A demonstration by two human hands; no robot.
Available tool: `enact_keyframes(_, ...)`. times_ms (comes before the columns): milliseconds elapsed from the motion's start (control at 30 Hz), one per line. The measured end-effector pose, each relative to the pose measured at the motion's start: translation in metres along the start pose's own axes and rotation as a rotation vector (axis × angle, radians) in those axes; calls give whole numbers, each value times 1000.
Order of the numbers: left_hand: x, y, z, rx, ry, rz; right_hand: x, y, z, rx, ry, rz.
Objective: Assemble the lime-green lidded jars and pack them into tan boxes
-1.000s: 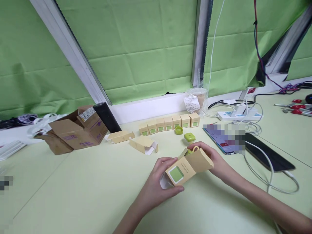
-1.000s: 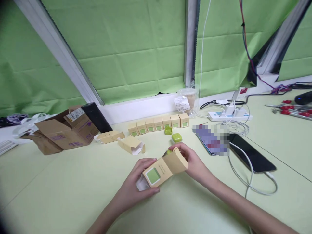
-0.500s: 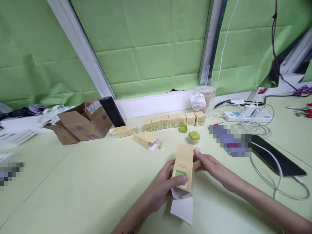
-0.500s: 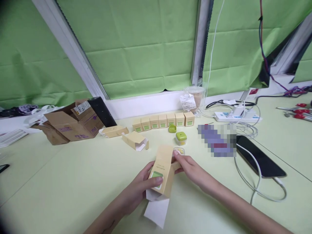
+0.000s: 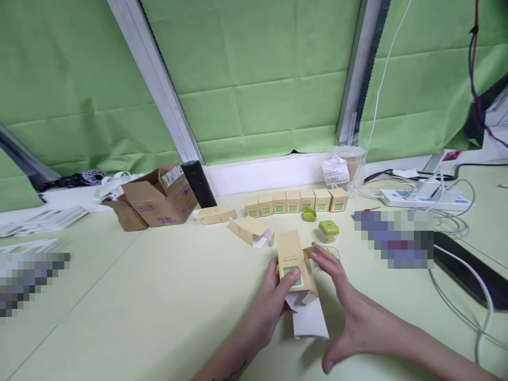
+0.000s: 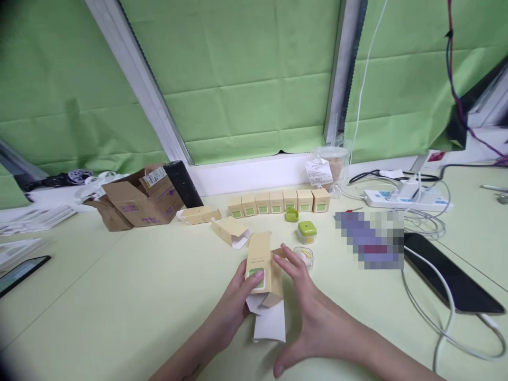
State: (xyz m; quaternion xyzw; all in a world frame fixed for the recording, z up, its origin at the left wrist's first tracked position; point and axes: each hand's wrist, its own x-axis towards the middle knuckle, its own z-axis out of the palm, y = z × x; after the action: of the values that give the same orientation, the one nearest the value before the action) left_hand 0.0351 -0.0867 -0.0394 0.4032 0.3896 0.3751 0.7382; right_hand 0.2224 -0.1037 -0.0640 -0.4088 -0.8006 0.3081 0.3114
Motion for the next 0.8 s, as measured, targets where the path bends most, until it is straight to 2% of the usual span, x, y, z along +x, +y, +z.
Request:
enact_keyframes(67, 1, -1, -2, -18, -1, 7, -2, 0, 3, -74, 36, -25)
enact_keyframes(167, 2, -1, -4, -115, -88, 35, -3, 3, 3, -158, 143, -79)
enact_keyframes(367, 2, 2, -5, -136, -134, 106, -5, 13, -1, -331, 242, -353)
enact_keyframes(567, 2, -3, -8, -57, -99, 179, -8, 8, 1, -490, 318, -418)
enact_keyframes(800, 2, -6, -6, -21, -161, 337, -5, -3, 3, -517, 448, -534)
